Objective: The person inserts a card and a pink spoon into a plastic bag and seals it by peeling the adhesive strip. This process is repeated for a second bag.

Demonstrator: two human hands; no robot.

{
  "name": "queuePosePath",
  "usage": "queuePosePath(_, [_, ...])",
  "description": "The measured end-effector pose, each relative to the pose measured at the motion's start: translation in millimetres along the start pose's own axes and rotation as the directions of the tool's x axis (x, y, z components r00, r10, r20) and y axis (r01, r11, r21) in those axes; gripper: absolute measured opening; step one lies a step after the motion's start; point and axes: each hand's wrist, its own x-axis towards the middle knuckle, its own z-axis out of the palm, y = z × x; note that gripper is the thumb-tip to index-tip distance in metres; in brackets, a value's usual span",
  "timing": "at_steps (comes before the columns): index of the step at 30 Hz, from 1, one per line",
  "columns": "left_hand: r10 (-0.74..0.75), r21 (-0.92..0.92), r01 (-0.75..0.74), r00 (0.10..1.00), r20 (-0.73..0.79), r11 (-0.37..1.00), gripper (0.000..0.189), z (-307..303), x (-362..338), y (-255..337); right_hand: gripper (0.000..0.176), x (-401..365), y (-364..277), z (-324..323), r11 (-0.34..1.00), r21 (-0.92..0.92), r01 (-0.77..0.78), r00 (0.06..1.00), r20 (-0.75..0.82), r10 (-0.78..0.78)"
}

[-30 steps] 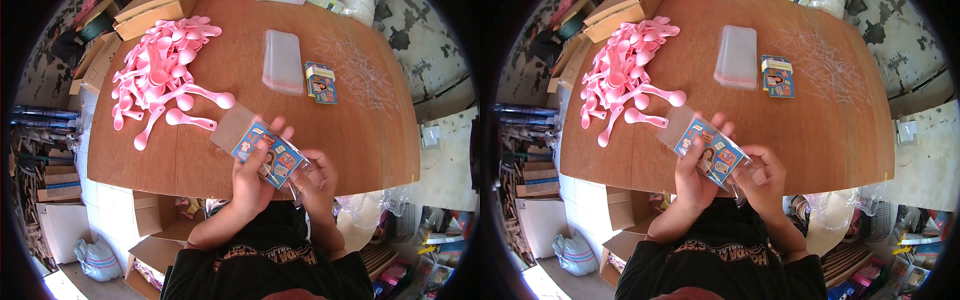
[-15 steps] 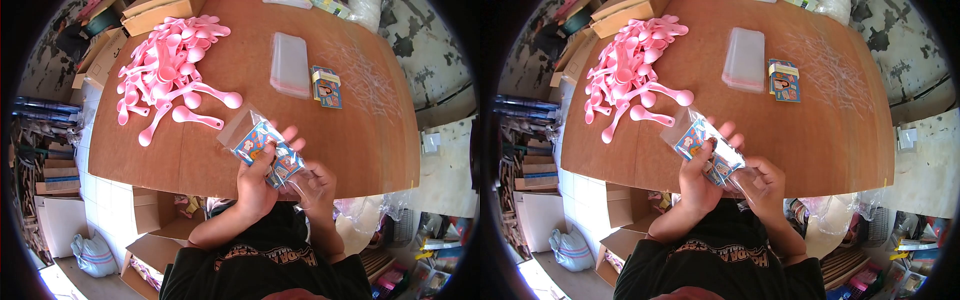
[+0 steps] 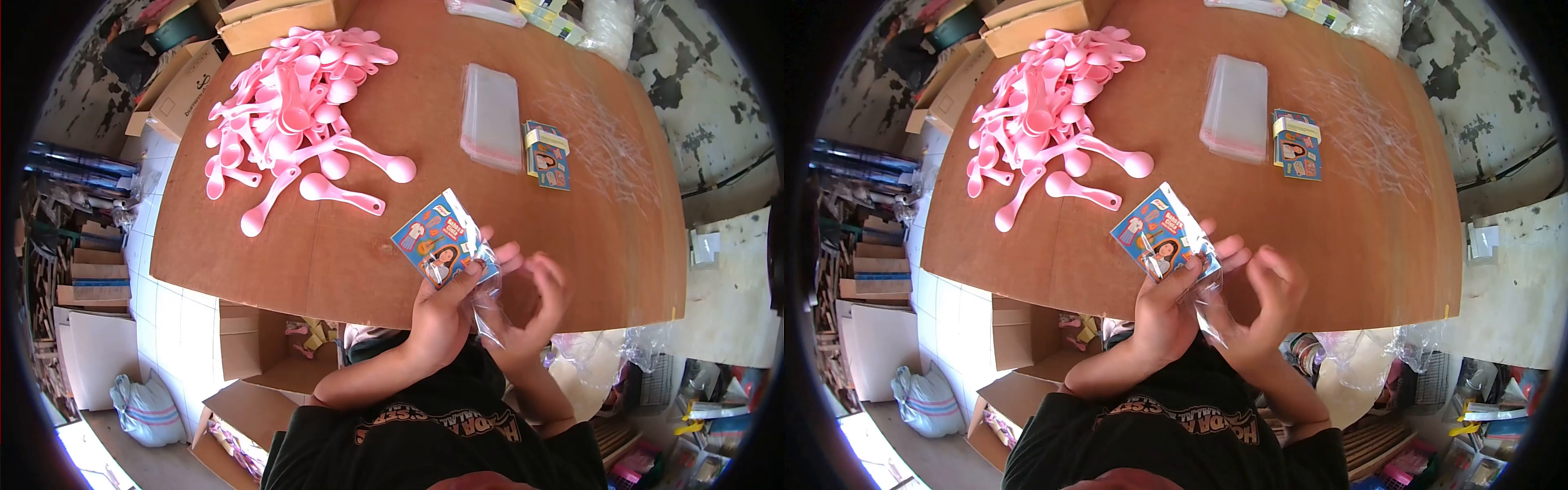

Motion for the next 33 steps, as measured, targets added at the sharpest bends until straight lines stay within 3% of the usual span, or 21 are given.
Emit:
queuePosePath(1, [0.003,0.000,-0.003,1.000,-0.002,1.000,0.047,-3.2,0.6,2.9,0.023,7.6,-2.0,-4.7,0.912,-0.262,0.315,0.947,0.018,-0.321])
queuePosePath(2, [-0.027,-0.065,0.028,1.000,0.016,0.997,0.047,-7.5,0.9,6.3,0.023,10.0,-4.2,-16.2,0.850,-0.285,0.444,0.894,0.202,-0.400])
queuePosePath(3, [-0.056,-0.131,0.060,0.998,0.035,0.990,0.048,-10.5,1.0,11.4,0.023,14.4,-4.4,-22.2,0.850,-0.282,0.446,0.893,0.203,-0.401])
queuePosePath(5, [-0.028,-0.151,0.029,1.000,0.010,0.988,0.049,-14.4,-0.9,29.2,0.027,22.9,-5.5,-31.0,0.833,-0.098,0.544,0.757,0.485,-0.437])
queuePosePath(7, [0.036,-0.216,-0.034,0.999,0.005,0.976,0.048,-26.4,-5.4,44.0,0.025,36.2,-8.2,-33.2,0.851,-0.045,0.523,0.735,0.530,-0.424])
queuePosePath(9, [0.124,-0.221,-0.136,0.990,-0.067,0.966,0.043,-32.7,-12.4,58.2,0.023,51.9,-10.2,-28.1,0.935,0.024,0.353,0.750,0.590,-0.298])
queuePosePath(12, [0.257,-0.186,-0.282,0.955,-0.151,0.941,0.036,-39.8,-14.5,70.1,0.017,90.2,-19.8,4.9,0.960,-0.073,0.272,0.750,0.641,-0.164])
queuePosePath(14, [0.310,-0.175,-0.334,0.939,-0.150,0.926,0.036,-40.8,-14.6,73.6,0.012,118.7,-3.8,44.0,0.874,0.010,0.486,0.694,0.604,-0.393])
queuePosePath(18, [0.377,-0.122,-0.406,0.902,-0.210,0.906,0.041,-34.1,-15.5,78.8,0.016,135.8,23.9,122.3,0.917,-0.031,0.398,0.642,0.723,-0.254])
queuePosePath(23, [0.378,-0.140,-0.435,0.873,-0.307,0.890,0.037,-28.2,-17.1,85.6,0.024,136.5,30.4,168.7,0.862,-0.137,0.489,0.634,0.735,-0.242])
queuePosePath(25, [0.382,-0.163,-0.451,0.863,-0.331,0.877,0.034,-26.1,-16.1,87.9,0.028,135.4,32.0,168.5,0.858,-0.170,0.484,0.649,0.728,-0.221])
queuePosePath(27, [0.377,-0.198,-0.451,0.868,-0.323,0.870,0.032,-30.1,-13.9,90.7,0.032,135.3,39.5,156.3,0.953,-0.032,0.301,0.703,0.682,-0.199])
queuePosePath(28, [0.371,-0.234,-0.449,0.875,-0.313,0.862,0.031,-32.3,-13.3,92.3,0.036,138.2,33.7,146.0,0.981,0.048,0.187,0.688,0.706,-0.166])
queuePosePath(29, [0.372,-0.234,-0.453,0.871,-0.321,0.860,0.031,-33.3,-12.5,94.2,0.040,140.8,26.0,128.0,0.976,0.046,0.211,0.681,0.710,-0.181])
queuePosePath(31, [0.341,-0.288,-0.443,0.875,-0.343,0.849,0.030,-33.9,-9.9,99.3,0.044,146.3,18.3,96.4,0.991,-0.023,0.130,0.629,0.775,-0.065])
queuePosePath(33, [0.343,-0.301,-0.447,0.876,-0.339,0.843,0.030,-32.5,-7.0,103.1,0.046,147.4,14.4,66.0,0.999,0.036,0.000,0.590,0.807,-0.029])
